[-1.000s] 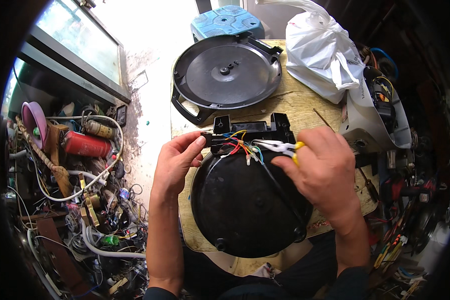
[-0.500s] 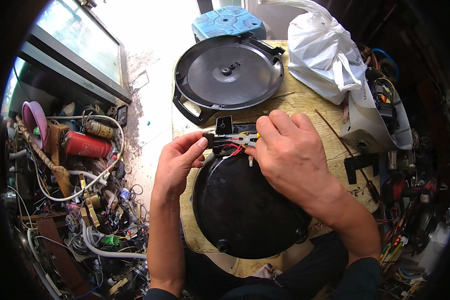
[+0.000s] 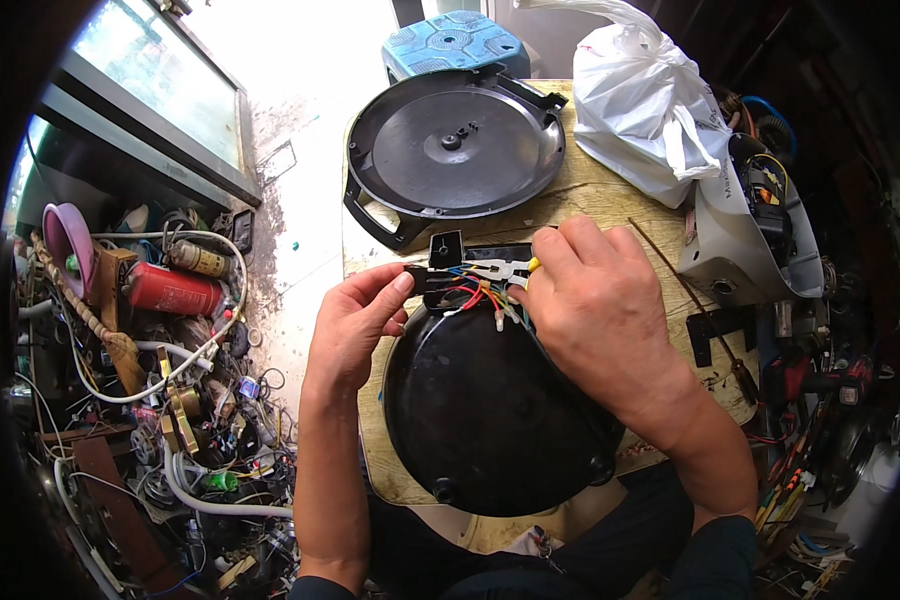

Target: The person works on a disassembled black circular electronic device on a cluttered workbench, using pliers to strip and twist wires and a multimeter to test connections. The person repeatedly probes the wires and components with the multimeter leads while adjusting the wiring.

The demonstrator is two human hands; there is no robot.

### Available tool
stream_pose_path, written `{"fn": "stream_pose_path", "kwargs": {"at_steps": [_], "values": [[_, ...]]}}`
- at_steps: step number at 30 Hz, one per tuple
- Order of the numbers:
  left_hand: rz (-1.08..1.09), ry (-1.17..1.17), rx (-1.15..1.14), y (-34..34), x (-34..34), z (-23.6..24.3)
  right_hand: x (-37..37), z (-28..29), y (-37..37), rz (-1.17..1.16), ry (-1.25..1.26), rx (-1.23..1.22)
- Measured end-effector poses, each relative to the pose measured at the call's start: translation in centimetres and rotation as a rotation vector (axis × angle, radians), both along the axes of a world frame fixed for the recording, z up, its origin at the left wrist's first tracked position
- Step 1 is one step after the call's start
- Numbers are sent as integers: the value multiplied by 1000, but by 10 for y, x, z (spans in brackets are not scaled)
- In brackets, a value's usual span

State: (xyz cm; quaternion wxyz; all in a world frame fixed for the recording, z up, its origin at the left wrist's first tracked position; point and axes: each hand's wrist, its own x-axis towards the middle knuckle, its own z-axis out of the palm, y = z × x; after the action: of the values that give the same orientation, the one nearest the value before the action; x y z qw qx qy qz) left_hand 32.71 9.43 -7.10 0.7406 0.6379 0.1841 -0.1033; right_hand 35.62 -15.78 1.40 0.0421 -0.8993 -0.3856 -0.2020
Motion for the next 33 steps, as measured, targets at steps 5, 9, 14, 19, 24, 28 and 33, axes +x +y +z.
{"fn": "stream_pose_path", "kwargs": {"at_steps": [5, 9, 14, 19, 24, 28, 33], "values": [[-4, -12, -18, 1, 0, -4, -1, -3, -1, 8, 16, -75], [-1, -22, -16, -1, 0, 0, -3, -3, 6, 29, 32, -102], [-12, -32, -13, 0, 0, -1, 6, -14, 17, 84, -106, -27], [-13, -36, -3, 0, 0, 2, 8, -14, 19, 92, -94, -72], [-19, -30, -15, 1, 0, 0, 9, -19, 20, 99, -119, -66], [-26, -21, -8, 3, 0, 0, 9, -19, 23, 105, -101, -76], [-38, -23, -9, 1, 1, 3, 9, -20, 22, 111, -130, -75]]}}
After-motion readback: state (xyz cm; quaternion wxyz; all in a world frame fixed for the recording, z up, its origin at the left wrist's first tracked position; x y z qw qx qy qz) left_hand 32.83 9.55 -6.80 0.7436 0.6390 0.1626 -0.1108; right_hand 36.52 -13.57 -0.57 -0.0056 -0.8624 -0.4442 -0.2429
